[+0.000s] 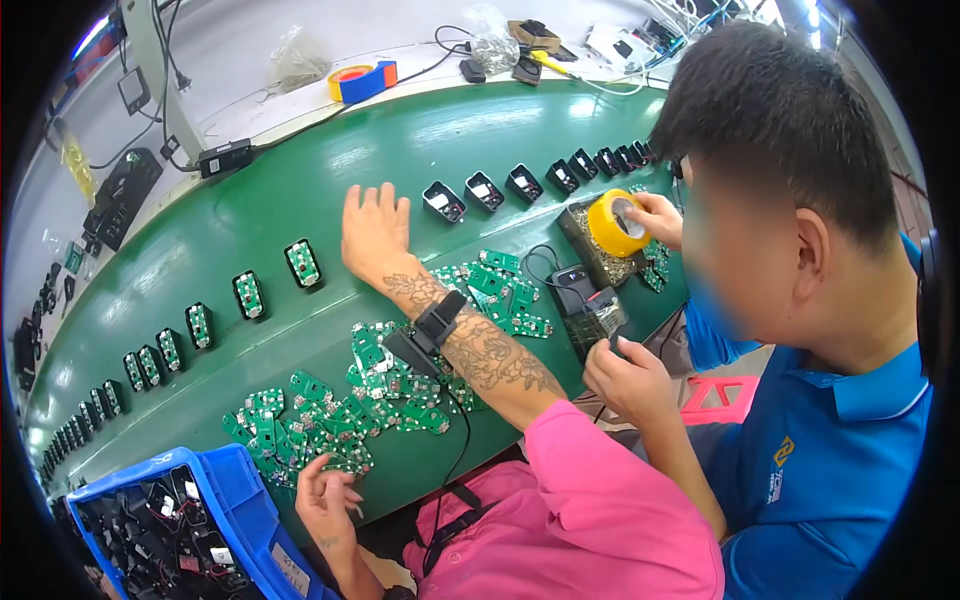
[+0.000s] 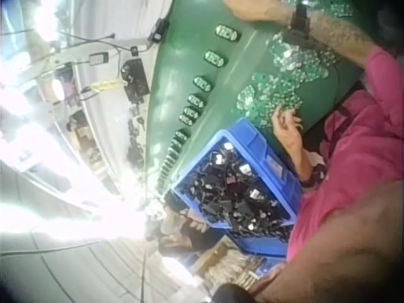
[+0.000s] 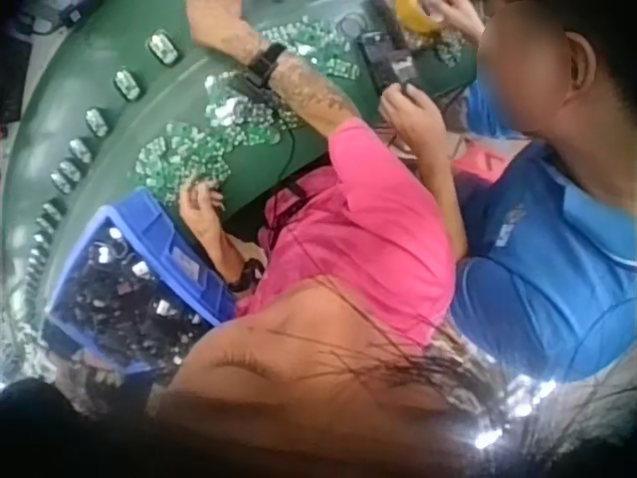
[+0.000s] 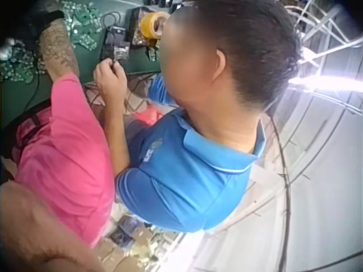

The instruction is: Assembling small electronic components by hand on a factory production line.

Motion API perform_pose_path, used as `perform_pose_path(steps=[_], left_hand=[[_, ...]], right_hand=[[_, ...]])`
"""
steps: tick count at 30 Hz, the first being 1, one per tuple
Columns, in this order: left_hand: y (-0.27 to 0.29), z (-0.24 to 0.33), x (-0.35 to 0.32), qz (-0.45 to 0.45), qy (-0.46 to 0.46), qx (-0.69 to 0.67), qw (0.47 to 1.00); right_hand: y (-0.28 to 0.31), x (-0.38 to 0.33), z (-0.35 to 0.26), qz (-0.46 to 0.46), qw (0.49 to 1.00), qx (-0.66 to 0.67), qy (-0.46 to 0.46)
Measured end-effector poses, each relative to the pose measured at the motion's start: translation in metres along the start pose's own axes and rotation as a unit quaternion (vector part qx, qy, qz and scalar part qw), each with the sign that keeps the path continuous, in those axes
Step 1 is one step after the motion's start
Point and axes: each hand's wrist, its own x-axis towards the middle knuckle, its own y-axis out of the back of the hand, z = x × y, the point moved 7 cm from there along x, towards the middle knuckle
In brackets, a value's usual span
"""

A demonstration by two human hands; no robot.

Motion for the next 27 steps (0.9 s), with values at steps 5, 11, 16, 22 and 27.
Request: perform_pose_path(steps=[5,11,16,22,27], left_hand=[[-0.004,0.009,-0.003,0.009,0.004,0.014,1.0],[-0.016,0.028,-0.008,0.027,0.029,-0.04,0.998],[-0.018,0.048,-0.011,0.076,-0.09,-0.093,0.989],[0.016,0.032,-0.039,0.046,-0.149,0.186,0.97],[0.024,0.018,-0.04,0.103,-0.08,-0.016,0.991]], right_hand=[[-0.033,-0.003,0.011,-0.14,0.99,-0.013,-0.033],[0.061,-0.042,-0.019,-0.179,0.953,0.244,0.027],[0.111,-0.173,-0.108,-0.323,0.833,0.405,0.193],[0.105,-0.225,-0.113,-0.353,0.789,0.476,0.164],[0.092,-0.244,-0.103,-0.446,0.767,0.435,0.151]])
